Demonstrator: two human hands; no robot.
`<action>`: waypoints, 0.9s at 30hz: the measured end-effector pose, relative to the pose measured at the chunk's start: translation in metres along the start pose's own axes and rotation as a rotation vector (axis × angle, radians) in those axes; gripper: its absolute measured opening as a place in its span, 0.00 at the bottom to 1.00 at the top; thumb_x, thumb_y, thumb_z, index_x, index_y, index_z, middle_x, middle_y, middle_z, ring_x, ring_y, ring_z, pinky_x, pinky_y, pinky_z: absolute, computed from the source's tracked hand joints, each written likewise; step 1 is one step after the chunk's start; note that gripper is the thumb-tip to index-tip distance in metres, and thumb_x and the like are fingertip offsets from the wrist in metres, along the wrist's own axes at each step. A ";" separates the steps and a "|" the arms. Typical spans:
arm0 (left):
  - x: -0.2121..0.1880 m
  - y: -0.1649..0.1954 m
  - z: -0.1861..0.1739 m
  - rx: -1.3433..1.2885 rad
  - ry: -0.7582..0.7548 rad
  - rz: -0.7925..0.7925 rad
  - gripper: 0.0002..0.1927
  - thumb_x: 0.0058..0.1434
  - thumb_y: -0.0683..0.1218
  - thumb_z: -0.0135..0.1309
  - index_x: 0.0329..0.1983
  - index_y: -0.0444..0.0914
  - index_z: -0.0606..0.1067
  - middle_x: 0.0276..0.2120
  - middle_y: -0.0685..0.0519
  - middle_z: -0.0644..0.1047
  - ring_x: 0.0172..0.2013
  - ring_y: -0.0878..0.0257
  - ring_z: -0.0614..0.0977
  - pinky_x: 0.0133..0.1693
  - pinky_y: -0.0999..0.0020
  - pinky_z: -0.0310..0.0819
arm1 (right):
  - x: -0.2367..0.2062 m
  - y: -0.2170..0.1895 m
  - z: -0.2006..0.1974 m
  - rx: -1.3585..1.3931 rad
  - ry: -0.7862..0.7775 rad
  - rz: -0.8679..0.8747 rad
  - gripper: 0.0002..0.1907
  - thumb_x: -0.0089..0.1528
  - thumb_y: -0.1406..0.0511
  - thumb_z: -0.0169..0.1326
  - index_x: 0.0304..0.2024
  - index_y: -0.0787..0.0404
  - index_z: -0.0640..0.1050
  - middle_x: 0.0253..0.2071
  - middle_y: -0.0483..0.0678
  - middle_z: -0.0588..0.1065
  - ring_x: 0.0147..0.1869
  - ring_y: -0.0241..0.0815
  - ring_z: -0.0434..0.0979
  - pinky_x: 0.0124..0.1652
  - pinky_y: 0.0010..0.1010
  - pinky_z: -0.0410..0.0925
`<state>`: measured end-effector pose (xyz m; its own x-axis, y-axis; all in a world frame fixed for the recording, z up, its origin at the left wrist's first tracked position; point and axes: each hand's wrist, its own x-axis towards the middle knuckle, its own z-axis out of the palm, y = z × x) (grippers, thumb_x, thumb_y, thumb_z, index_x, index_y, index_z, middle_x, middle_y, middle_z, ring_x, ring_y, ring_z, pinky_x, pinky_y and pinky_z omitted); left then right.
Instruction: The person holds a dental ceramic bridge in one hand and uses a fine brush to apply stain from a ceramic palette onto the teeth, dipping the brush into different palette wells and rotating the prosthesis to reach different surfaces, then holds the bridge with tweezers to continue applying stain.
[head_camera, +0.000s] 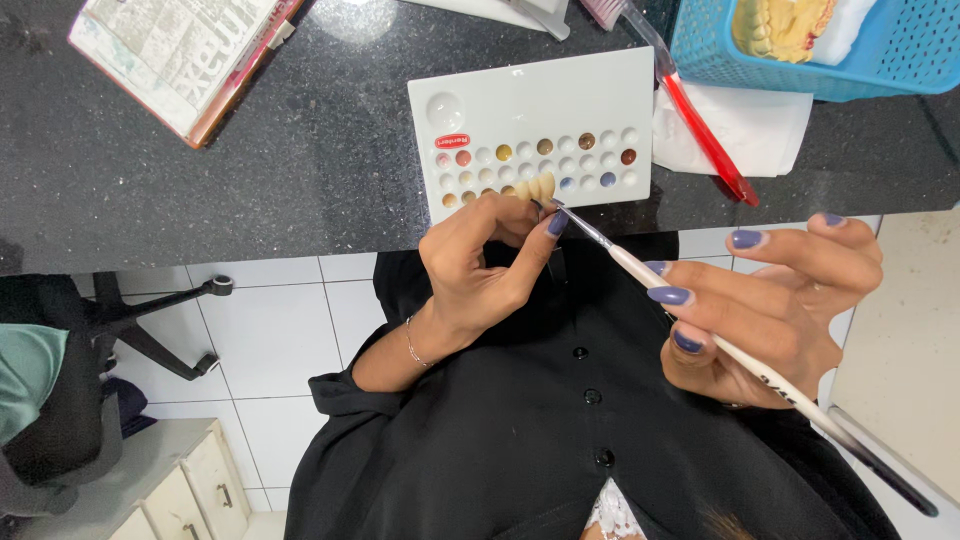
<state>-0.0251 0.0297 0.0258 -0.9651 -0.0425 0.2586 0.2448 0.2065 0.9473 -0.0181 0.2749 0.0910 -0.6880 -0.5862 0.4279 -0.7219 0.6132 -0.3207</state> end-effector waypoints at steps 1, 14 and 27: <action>0.000 -0.001 0.000 0.006 0.003 0.000 0.07 0.60 0.34 0.65 0.35 0.31 0.76 0.27 0.51 0.80 0.25 0.69 0.82 0.29 0.78 0.73 | -0.003 0.002 -0.001 0.001 0.016 0.004 0.08 0.67 0.59 0.57 0.45 0.51 0.74 0.38 0.35 0.83 0.54 0.40 0.64 0.61 0.41 0.50; -0.001 -0.005 0.000 -0.024 -0.003 0.031 0.06 0.61 0.35 0.64 0.34 0.32 0.76 0.28 0.51 0.81 0.26 0.68 0.83 0.29 0.78 0.74 | -0.004 -0.001 0.016 0.079 0.226 0.057 0.07 0.67 0.59 0.57 0.43 0.51 0.75 0.35 0.38 0.83 0.55 0.40 0.67 0.65 0.41 0.50; -0.002 -0.007 0.000 -0.008 -0.001 0.057 0.06 0.61 0.35 0.64 0.35 0.32 0.77 0.28 0.51 0.81 0.25 0.68 0.83 0.28 0.78 0.74 | -0.006 -0.005 0.014 0.061 0.194 0.091 0.06 0.68 0.58 0.57 0.43 0.50 0.75 0.36 0.36 0.83 0.54 0.40 0.67 0.66 0.41 0.50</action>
<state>-0.0249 0.0286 0.0184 -0.9496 -0.0295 0.3121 0.3002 0.2006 0.9325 -0.0113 0.2675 0.0780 -0.7276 -0.4130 0.5478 -0.6646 0.6223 -0.4136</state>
